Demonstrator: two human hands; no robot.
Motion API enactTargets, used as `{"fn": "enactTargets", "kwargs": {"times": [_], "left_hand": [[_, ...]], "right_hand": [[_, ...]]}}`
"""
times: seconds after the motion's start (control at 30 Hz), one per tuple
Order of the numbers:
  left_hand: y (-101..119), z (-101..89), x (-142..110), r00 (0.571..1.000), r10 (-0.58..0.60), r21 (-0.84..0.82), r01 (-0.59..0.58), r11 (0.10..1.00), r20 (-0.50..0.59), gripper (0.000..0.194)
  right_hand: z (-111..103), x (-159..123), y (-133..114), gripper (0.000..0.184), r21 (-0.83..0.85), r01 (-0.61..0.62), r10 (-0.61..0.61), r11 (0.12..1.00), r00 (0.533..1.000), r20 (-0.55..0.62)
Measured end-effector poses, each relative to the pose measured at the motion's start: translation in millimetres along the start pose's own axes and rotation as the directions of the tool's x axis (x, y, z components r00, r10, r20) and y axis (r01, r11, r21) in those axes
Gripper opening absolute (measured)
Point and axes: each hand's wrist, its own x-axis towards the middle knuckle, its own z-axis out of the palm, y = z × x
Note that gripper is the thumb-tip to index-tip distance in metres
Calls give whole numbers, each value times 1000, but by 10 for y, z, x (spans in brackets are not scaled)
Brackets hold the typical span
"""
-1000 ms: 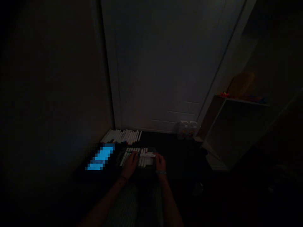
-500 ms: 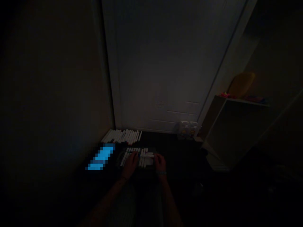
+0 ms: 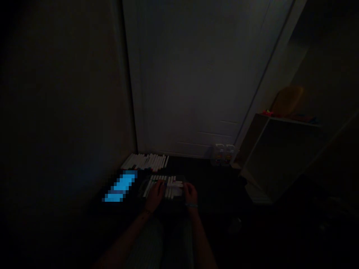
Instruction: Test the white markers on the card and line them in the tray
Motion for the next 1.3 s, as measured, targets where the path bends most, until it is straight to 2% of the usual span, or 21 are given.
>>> {"fn": "enactTargets", "kwargs": {"times": [0.33,0.63,0.83,0.97,1.07,1.2,1.3], "left_hand": [[1,6,-9,1000,9,-3,-9,1000,18,20],[-1,10,-8,1000,18,23,-18,1000,7,19],[-7,-12,1,999,33,23,-33,999,21,19],[7,-8,2,999,31,13,-31,999,8,20],[16,-4,0,999,32,18,-32,999,2,19],[9,3,-4,1000,26,11,-26,1000,11,20],[-8,13,-2,1000,24,2,-24,1000,18,21]], "right_hand": [[19,-22,7,31,-20,43,-44,999,997,-58],[11,-17,-2,31,-25,85,-86,996,995,-49],[11,-14,28,31,52,39,-37,998,998,-41],[22,-5,34,32,93,-3,2,996,1000,9],[20,1,41,30,40,24,-25,999,1000,14],[18,-3,54,30,-53,63,-65,997,997,-36],[24,-11,41,31,-44,51,-54,998,997,-54]]}}
